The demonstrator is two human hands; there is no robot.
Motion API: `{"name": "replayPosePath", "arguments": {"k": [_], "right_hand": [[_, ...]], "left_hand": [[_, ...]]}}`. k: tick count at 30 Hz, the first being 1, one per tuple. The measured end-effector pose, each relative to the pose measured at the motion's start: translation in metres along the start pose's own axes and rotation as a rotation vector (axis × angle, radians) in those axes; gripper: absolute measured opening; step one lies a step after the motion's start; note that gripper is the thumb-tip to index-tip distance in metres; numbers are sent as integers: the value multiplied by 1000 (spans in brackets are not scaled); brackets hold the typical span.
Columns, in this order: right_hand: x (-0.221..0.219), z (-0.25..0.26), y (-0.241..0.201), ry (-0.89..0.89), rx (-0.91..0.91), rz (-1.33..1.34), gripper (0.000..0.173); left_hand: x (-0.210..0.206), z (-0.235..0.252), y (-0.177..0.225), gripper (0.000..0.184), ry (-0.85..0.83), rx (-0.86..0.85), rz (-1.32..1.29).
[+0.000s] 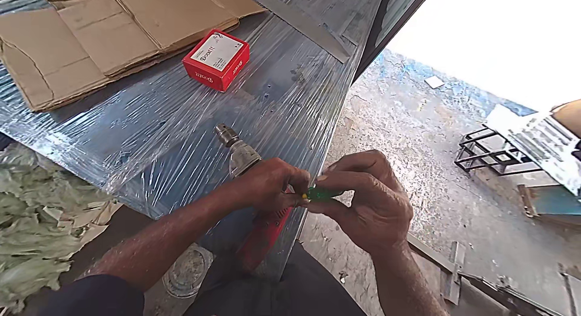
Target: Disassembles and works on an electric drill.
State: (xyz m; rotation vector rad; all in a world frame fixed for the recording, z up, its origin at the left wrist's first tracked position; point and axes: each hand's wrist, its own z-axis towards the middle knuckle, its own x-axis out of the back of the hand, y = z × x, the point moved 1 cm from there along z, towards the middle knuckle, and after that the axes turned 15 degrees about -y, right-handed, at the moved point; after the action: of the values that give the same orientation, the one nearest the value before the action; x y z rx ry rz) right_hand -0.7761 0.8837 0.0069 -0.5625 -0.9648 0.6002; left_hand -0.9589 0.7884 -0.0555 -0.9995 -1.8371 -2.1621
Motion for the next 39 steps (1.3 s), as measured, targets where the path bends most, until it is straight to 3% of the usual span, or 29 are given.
{"name": "replayPosePath", "arguments": {"k": [2,4,12,16,19,23,29,35,39], "right_hand": [[-1,-2,-2,116,-35,-8,23],[1,-2,-5,124,-61,-8,22],[3,-6,-9,-82,32,21,20],[1,-8,-6,-130,101,-9,39],[-6,-6,-9,-12,55,-80,25],[-7,-4,-11,163,-56,-66,20],[6,-6,-5,-45,0,188,22],[-4,-11,2,-145,116,-68,37],[-8,-8,-7,53,46,-148,27]], "left_hand": [[0,-1,0,18,-39,-23,-15],[1,-1,-1,17,-76,-57,3],[0,1,2,12,-17,-73,25],[-2,1,-2,23,-16,-15,131],[-1,0,1,19,-11,-22,99],[0,1,4,19,-20,2,102],[-1,1,5,23,-2,57,98],[-5,2,2,31,30,87,112],[-3,0,3,24,25,62,56]]}}
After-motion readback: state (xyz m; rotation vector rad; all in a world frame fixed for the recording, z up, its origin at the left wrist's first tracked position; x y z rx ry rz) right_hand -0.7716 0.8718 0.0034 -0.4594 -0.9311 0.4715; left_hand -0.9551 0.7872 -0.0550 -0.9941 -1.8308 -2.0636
